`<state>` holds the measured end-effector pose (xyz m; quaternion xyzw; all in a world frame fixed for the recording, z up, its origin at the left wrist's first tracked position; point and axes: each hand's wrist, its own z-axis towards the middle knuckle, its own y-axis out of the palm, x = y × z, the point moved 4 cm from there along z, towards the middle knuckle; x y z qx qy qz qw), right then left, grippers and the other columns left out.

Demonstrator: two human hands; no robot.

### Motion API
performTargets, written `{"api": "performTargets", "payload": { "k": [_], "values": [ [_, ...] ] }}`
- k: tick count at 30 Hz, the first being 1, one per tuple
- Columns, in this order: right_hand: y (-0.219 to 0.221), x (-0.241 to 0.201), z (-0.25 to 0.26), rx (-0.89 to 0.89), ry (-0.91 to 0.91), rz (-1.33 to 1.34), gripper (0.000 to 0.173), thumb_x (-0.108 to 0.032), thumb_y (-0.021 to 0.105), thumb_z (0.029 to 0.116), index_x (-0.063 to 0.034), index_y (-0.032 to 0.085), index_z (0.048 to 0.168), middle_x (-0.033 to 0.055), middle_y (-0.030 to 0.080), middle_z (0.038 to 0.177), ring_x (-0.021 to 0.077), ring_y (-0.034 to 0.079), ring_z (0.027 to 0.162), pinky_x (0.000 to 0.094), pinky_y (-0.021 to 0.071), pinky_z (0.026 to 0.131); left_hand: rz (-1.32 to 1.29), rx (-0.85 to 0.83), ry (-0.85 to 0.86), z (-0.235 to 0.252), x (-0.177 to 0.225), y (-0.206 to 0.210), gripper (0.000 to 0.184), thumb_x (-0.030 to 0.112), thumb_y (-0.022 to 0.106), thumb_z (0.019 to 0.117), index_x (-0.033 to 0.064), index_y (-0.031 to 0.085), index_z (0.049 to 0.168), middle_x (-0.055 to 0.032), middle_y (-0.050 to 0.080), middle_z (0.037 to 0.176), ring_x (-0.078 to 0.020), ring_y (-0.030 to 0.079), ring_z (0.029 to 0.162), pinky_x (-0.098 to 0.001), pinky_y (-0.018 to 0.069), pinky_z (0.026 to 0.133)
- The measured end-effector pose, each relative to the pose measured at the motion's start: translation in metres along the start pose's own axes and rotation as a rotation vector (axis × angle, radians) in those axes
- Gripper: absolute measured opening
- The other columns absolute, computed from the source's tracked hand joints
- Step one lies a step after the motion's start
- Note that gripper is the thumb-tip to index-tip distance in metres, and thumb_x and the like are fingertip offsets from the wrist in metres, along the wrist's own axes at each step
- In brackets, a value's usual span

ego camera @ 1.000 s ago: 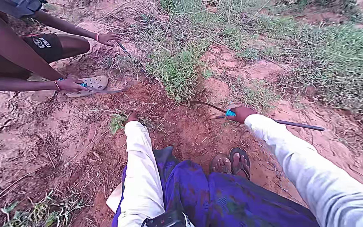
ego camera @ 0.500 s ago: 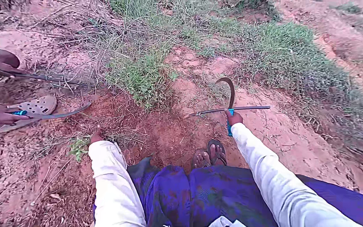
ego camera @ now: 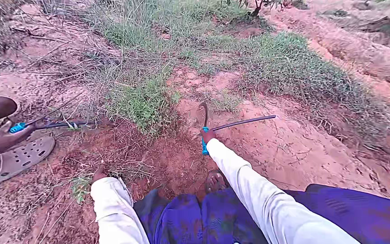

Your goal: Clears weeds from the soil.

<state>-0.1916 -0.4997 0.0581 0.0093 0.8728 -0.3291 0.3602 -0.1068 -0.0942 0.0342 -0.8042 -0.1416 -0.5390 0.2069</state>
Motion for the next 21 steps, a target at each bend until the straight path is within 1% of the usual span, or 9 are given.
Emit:
{"api": "performTargets", "payload": {
  "k": [3,6,8,10,12,15,17,19,21],
  "values": [
    [-0.007,-0.016,0.012,-0.015,-0.127,-0.235,0.054,-0.038,0.044,0.1107,0.0039,0.050,0.145,0.0260,0.056,0.144,0.0355,0.054,0.137,0.0515,0.0400,0.114,-0.028,0.012,-0.005,-0.008,0.001,-0.002,0.041,0.009,0.039,0.1119,-0.0116,0.040,0.147,-0.0254,0.044,0.154,-0.0187,0.049,0.131,-0.0295,0.0374,0.112],
    [-0.032,-0.014,0.004,-0.031,-0.177,-0.350,0.056,-0.041,0.045,0.1101,0.0055,0.053,0.141,0.0279,0.057,0.141,0.0377,0.054,0.134,0.0536,0.0402,0.112,-0.071,0.019,-0.018,-0.009,0.004,-0.004,0.041,0.009,0.039,0.1120,-0.0119,0.039,0.147,-0.0248,0.043,0.153,-0.0168,0.049,0.128,-0.0284,0.0371,0.110],
    [-0.049,0.006,-0.005,0.073,-0.152,-0.317,0.057,-0.041,0.043,0.1106,0.0046,0.050,0.143,0.0278,0.060,0.136,0.0390,0.059,0.129,0.0539,0.0436,0.108,-0.081,0.021,-0.016,-0.002,0.001,-0.005,0.039,0.009,0.040,0.1115,-0.0119,0.041,0.145,-0.0246,0.046,0.150,-0.0158,0.050,0.125,-0.0283,0.0382,0.108],
    [-0.061,0.031,-0.009,0.220,-0.074,-0.199,0.055,-0.039,0.042,0.1114,0.0052,0.049,0.144,0.0282,0.062,0.132,0.0395,0.061,0.126,0.0532,0.0456,0.106,-0.066,0.010,-0.016,0.006,-0.002,-0.004,0.039,0.009,0.041,0.1114,-0.0117,0.042,0.145,-0.0245,0.047,0.149,-0.0163,0.051,0.125,-0.0290,0.0389,0.108],
    [-0.061,0.050,-0.014,0.255,0.053,-0.067,0.054,-0.036,0.041,0.1121,0.0078,0.050,0.143,0.0293,0.059,0.138,0.0381,0.057,0.132,0.0511,0.0416,0.111,-0.066,-0.014,-0.015,0.003,0.000,0.000,0.039,0.009,0.040,0.1117,-0.0115,0.041,0.145,-0.0246,0.047,0.148,-0.0161,0.051,0.124,-0.0286,0.0389,0.108],
    [-0.030,0.064,-0.020,0.090,0.132,-0.097,0.055,-0.038,0.044,0.1111,0.0075,0.052,0.140,0.0283,0.057,0.141,0.0369,0.054,0.136,0.0512,0.0401,0.112,-0.069,-0.040,-0.009,0.004,-0.001,0.006,0.039,0.010,0.040,0.1116,-0.0114,0.042,0.144,-0.0241,0.047,0.148,-0.0157,0.051,0.123,-0.0288,0.0394,0.107],
    [0.009,0.058,-0.021,-0.030,0.081,-0.175,0.055,-0.037,0.047,0.1094,0.0044,0.049,0.144,0.0263,0.057,0.142,0.0358,0.055,0.135,0.0513,0.0422,0.112,-0.046,-0.044,-0.007,0.002,0.000,0.006,0.040,0.012,0.041,0.1119,-0.0119,0.043,0.145,-0.0254,0.047,0.150,-0.0185,0.051,0.128,-0.0310,0.0384,0.110],
    [0.040,0.030,-0.020,-0.104,-0.002,-0.165,0.052,-0.033,0.049,0.1092,0.0052,0.049,0.145,0.0268,0.057,0.142,0.0360,0.055,0.135,0.0511,0.0421,0.112,-0.025,-0.054,0.007,0.005,-0.005,0.005,0.041,0.012,0.041,0.1121,-0.0124,0.043,0.145,-0.0266,0.046,0.151,-0.0207,0.050,0.131,-0.0325,0.0370,0.112],
    [0.053,-0.010,-0.013,-0.145,-0.110,-0.136,0.049,-0.031,0.049,0.1093,0.0056,0.051,0.143,0.0270,0.056,0.142,0.0359,0.055,0.135,0.0507,0.0410,0.112,-0.011,-0.048,0.005,0.004,-0.007,0.003,0.041,0.012,0.040,0.1124,-0.0133,0.042,0.145,-0.0277,0.045,0.152,-0.0224,0.049,0.133,-0.0337,0.0366,0.113]
  ]
}}
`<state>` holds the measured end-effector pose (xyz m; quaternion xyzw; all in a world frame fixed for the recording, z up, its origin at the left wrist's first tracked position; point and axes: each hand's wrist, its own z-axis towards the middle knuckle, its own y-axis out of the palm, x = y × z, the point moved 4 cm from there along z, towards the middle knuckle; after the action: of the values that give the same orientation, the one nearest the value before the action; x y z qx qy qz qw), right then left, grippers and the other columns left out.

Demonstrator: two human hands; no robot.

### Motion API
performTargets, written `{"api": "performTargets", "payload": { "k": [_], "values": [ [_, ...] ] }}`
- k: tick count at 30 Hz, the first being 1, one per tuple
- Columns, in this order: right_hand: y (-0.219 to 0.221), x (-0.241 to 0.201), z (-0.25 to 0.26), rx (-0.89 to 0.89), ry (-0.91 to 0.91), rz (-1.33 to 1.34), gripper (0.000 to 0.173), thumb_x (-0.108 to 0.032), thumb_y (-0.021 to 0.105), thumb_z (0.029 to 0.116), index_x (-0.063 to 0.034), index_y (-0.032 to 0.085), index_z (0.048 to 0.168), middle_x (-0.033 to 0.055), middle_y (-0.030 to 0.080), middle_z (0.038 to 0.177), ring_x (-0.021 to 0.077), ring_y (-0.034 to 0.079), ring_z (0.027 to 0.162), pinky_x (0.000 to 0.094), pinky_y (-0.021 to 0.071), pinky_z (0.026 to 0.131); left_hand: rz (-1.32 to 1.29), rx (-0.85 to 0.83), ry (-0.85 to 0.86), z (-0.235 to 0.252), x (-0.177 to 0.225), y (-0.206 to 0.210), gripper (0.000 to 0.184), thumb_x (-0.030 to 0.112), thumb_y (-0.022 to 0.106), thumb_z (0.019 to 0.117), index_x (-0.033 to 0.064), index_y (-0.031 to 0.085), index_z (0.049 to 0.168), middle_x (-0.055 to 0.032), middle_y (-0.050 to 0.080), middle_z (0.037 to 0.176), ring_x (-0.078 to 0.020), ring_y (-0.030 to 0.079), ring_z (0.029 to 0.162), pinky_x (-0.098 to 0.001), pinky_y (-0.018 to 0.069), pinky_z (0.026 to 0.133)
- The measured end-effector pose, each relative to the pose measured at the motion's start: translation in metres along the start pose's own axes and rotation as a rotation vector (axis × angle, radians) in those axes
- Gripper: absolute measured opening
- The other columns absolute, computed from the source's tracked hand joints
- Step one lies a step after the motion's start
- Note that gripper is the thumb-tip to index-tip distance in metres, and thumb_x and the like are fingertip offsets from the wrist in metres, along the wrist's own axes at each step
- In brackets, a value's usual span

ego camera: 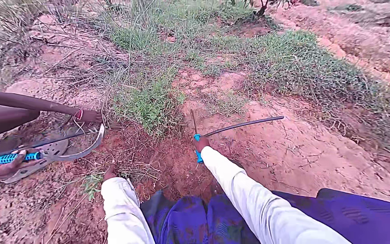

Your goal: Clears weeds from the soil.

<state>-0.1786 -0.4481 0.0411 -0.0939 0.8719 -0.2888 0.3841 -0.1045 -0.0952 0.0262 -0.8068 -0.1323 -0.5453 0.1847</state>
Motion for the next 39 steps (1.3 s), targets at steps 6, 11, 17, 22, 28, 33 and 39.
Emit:
{"api": "performTargets", "payload": {
  "k": [6,11,17,22,28,33,39],
  "values": [
    [-0.029,-0.038,-0.010,0.022,-0.189,-0.132,0.054,-0.035,0.042,0.1112,0.0029,0.043,0.149,0.0266,0.059,0.139,0.0371,0.059,0.130,0.0526,0.0441,0.109,-0.034,0.008,0.007,0.006,-0.004,-0.005,0.040,0.009,0.042,0.1111,-0.0121,0.042,0.145,-0.0268,0.046,0.150,-0.0202,0.051,0.129,-0.0321,0.0390,0.110],
    [-0.018,0.053,-0.052,0.322,0.055,0.318,0.050,-0.027,0.040,0.1129,0.0102,0.043,0.146,0.0328,0.061,0.130,0.0408,0.062,0.122,0.0516,0.0455,0.105,-0.028,-0.021,0.005,0.013,-0.004,0.001,0.042,0.011,0.041,0.1118,-0.0119,0.041,0.147,-0.0269,0.045,0.153,-0.0210,0.049,0.134,-0.0323,0.0364,0.114],
    [0.021,0.063,-0.041,0.040,0.195,0.284,0.052,-0.033,0.044,0.1117,0.0082,0.048,0.143,0.0300,0.056,0.140,0.0379,0.056,0.132,0.0511,0.0420,0.111,-0.039,-0.039,0.000,0.016,-0.008,0.007,0.039,0.012,0.042,0.1116,-0.0121,0.044,0.143,-0.0260,0.049,0.147,-0.0186,0.052,0.125,-0.0319,0.0401,0.108],
    [0.012,0.050,-0.042,0.017,-0.109,-0.041,0.056,-0.034,0.044,0.1106,0.0046,0.040,0.151,0.0288,0.061,0.133,0.0395,0.061,0.126,0.0531,0.0450,0.108,-0.042,-0.002,-0.020,0.006,-0.003,-0.004,0.038,0.010,0.040,0.1118,-0.0122,0.043,0.143,-0.0256,0.048,0.146,-0.0172,0.052,0.122,-0.0302,0.0398,0.107],
    [0.002,0.060,-0.042,0.204,0.169,0.283,0.053,-0.031,0.041,0.1124,0.0083,0.041,0.148,0.0306,0.058,0.137,0.0387,0.058,0.129,0.0507,0.0442,0.109,-0.019,-0.028,-0.035,0.006,0.000,0.002,0.039,0.012,0.040,0.1123,-0.0119,0.043,0.143,-0.0259,0.047,0.148,-0.0190,0.051,0.124,-0.0317,0.0394,0.108],
    [0.031,0.057,-0.053,0.030,0.162,0.299,0.052,-0.033,0.044,0.1113,0.0066,0.046,0.145,0.0297,0.059,0.135,0.0383,0.060,0.125,0.0517,0.0459,0.106,-0.051,-0.034,0.009,0.009,-0.002,0.003,0.040,0.011,0.039,0.1125,-0.0116,0.042,0.145,-0.0247,0.048,0.149,-0.0166,0.052,0.126,-0.0293,0.0394,0.109],
    [0.011,0.039,-0.058,0.081,-0.130,0.064,0.054,-0.030,0.043,0.1115,0.0072,0.038,0.150,0.0308,0.062,0.130,0.0401,0.063,0.122,0.0519,0.0462,0.106,-0.116,0.003,0.003,0.004,-0.002,0.000,0.038,0.009,0.040,0.1117,-0.0112,0.041,0.144,-0.0233,0.047,0.147,-0.0147,0.052,0.122,-0.0274,0.0399,0.106]
  ]
}}
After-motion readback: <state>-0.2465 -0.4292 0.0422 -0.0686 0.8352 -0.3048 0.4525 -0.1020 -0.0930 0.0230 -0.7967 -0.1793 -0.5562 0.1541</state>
